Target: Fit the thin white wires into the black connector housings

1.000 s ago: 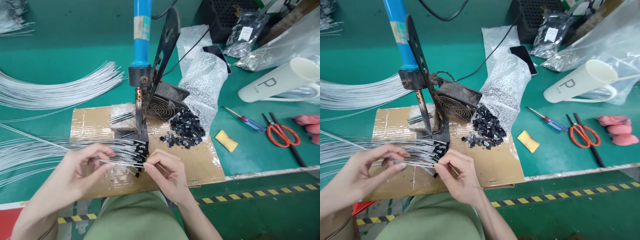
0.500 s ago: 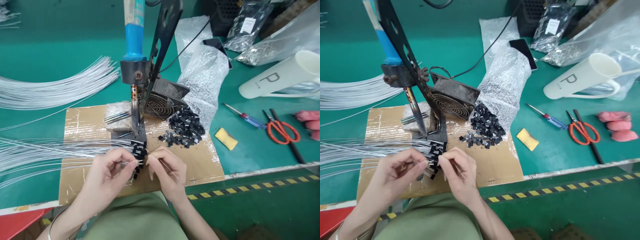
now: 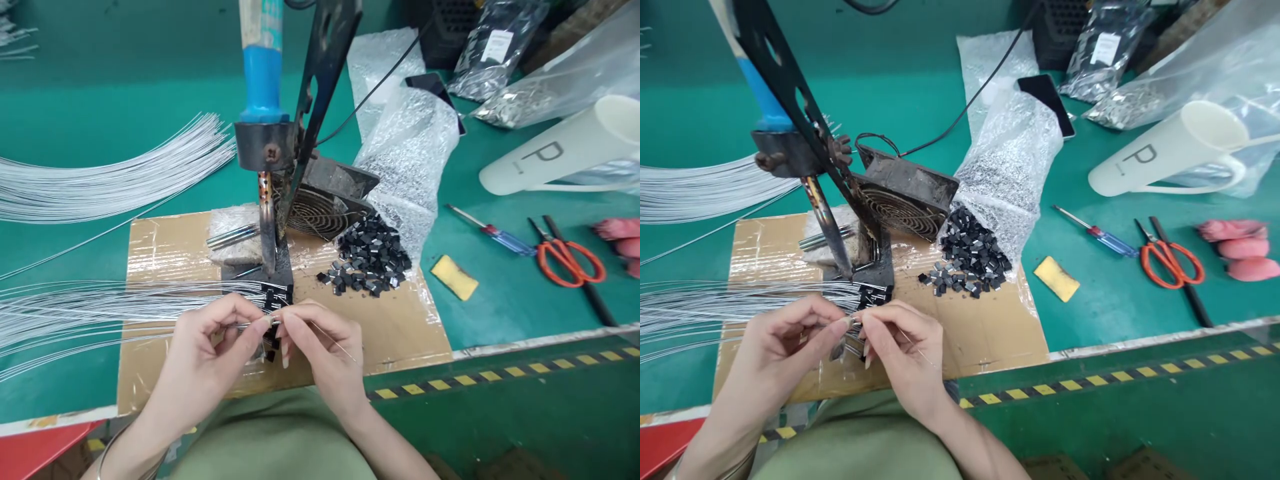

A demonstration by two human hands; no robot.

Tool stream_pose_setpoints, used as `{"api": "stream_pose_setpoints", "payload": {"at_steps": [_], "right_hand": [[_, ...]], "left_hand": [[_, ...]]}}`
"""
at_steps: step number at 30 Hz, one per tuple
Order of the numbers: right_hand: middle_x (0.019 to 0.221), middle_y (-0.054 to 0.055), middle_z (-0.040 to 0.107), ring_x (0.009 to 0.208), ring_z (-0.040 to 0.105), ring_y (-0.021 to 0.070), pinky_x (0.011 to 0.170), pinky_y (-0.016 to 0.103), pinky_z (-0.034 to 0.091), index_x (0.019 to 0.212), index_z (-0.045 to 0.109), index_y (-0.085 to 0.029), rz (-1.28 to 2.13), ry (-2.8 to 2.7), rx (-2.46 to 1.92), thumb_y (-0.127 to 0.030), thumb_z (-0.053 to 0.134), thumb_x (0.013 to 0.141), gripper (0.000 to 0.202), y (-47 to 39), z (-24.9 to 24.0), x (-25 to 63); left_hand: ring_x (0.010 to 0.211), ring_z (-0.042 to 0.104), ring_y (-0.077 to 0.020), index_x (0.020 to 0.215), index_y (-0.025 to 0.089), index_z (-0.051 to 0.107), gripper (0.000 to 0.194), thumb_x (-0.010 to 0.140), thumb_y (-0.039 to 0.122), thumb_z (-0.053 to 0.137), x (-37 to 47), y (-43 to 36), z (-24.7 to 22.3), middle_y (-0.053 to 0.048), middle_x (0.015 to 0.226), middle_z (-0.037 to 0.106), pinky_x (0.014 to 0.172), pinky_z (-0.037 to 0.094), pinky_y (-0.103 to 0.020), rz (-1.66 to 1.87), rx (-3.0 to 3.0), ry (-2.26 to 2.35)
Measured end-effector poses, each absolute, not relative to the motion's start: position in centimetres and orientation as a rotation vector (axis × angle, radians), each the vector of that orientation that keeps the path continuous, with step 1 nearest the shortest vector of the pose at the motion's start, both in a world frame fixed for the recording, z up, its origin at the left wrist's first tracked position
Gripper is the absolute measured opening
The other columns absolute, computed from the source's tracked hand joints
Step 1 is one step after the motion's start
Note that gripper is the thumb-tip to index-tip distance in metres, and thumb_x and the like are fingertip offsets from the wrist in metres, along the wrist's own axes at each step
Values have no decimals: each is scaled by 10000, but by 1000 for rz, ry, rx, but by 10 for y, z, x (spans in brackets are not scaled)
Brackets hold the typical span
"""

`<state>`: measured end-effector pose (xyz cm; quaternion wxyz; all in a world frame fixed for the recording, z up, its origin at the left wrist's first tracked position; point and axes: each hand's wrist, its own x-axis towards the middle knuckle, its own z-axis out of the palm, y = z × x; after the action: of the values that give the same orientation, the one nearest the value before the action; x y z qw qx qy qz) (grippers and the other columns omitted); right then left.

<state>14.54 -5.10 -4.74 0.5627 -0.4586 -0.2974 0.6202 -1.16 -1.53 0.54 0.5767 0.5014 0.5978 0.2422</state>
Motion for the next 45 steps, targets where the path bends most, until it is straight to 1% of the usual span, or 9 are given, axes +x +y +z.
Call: {"api": "stream_pose_setpoints", "payload": {"at_steps": [5,10,14,18,26,30,36,40,45], "right_hand": [[705,-4,663,487,576,75,429,181,525,901,882,-258,1492,-618,-1059,-236,800,899,86,-49,-46,143],[694,-5,685,459,561,79,400,183,515,863,861,-242,1528,-537,-1011,-242,817,879,47,-48,-49,142],[694,-13,683,462,553,70,411,178,511,843,851,-239,1556,-530,-998,-237,817,879,49,-49,-49,143],[678,-11,689,459,550,78,403,191,498,817,839,-225,1608,-500,-1010,-275,840,859,65,-48,-49,147],[615,-15,698,445,574,90,393,187,475,757,831,-214,1775,-446,-1030,-336,891,799,142,-43,-48,156],[597,-16,699,428,567,92,388,194,479,738,828,-208,1798,-414,-1038,-337,898,781,152,-42,-48,156],[612,-15,697,438,565,73,417,179,495,760,838,-207,1782,-332,-989,-340,889,790,146,-44,-47,150],[601,-18,678,437,554,80,403,185,493,759,831,-212,1750,-279,-967,-345,892,775,148,-44,-48,145],[609,-13,670,441,535,93,389,209,496,745,811,-204,1709,-247,-1013,-357,888,761,172,-45,-48,140]], "left_hand": [[589,478,-118,844,193,718,208,971,353,680,-16,-18,-1,-4,683,674,539,301,-261,562,1235,1359],[593,515,-124,847,193,709,242,992,380,658,-19,-20,-6,-16,698,686,538,326,-259,537,1283,1366],[578,483,-123,848,191,718,241,987,379,660,-19,-21,-6,-15,687,678,522,315,-257,539,1320,1369],[562,424,-117,830,195,720,227,982,351,655,-18,-21,-4,1,659,638,509,300,-253,540,1357,1371],[571,420,-116,787,204,721,219,970,311,664,-16,-15,2,6,669,645,518,312,-251,513,1374,1346],[594,475,-118,795,197,733,196,959,289,677,-17,-15,2,-1,685,670,534,340,-241,526,1359,1328],[599,519,-125,832,188,742,224,981,337,668,-17,-22,-4,-22,717,707,530,339,-254,571,1359,1379],[613,532,-128,851,200,735,195,995,304,654,-13,-27,-7,-9,719,680,544,366,-258,644,1395,1404],[584,469,-117,861,213,730,150,987,261,666,-7,-33,-14,23,661,593,548,368,-257,758,1452,1472]]}}
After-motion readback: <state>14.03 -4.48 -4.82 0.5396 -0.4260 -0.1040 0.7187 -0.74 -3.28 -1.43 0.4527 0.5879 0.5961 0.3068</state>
